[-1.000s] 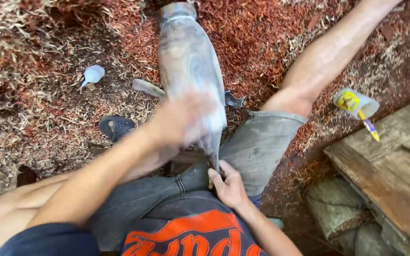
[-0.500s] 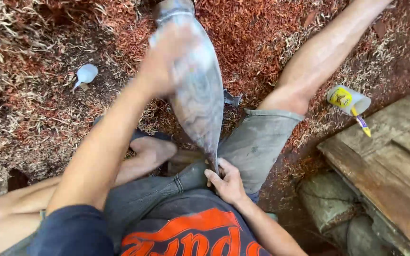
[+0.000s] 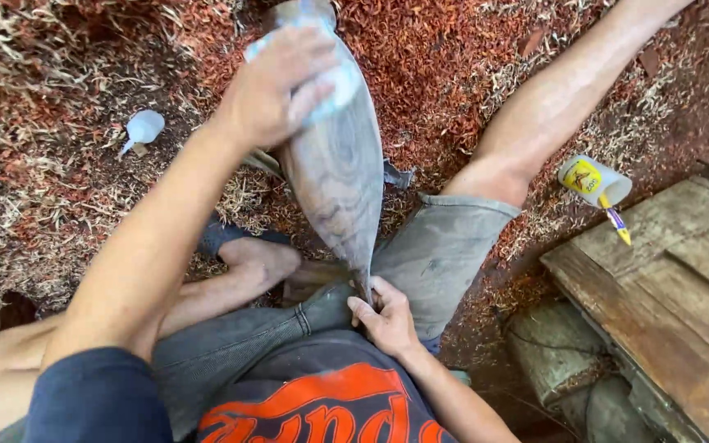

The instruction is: The person sits on the ground with a large carved wooden vase held between their legs. They spread white filler paste over the surface by hand, squeeze more filler from a small bottle onto the wood, and wipe and press the paste across the vase with a small pad and their hands.

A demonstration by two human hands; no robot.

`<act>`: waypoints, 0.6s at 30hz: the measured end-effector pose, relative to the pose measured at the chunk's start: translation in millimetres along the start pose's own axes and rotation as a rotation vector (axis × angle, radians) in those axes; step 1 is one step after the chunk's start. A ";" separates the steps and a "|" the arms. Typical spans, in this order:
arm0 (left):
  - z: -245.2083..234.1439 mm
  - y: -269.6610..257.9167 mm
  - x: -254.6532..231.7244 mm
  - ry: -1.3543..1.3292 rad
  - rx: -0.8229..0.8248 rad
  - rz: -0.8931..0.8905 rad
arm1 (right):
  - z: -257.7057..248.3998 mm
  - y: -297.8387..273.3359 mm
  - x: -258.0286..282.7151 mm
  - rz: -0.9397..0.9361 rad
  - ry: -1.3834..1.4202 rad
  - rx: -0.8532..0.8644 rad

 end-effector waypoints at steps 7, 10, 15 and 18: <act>53.4 -65.5 -116.7 -0.027 0.246 0.193 | -3.9 -2.9 -5.4 0.069 -0.119 -0.020; 69.3 -77.8 -115.4 0.230 0.355 0.489 | -4.3 1.3 -0.7 -0.003 0.018 -0.001; -17.9 10.8 -25.2 0.050 -0.079 -0.054 | -1.1 -0.7 9.3 0.052 -0.063 -0.012; 27.5 -27.6 -99.6 -0.007 0.087 0.046 | 0.5 -1.0 -4.4 0.077 0.025 -0.009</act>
Point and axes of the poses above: each hand's wrist, its own y-axis towards the middle knuckle, its own z-axis out of the palm, x = y × z, the point moved 10 cm from there along y, towards the middle knuckle, and after that the axes turned 4 degrees about -y, right-handed, at the moved point
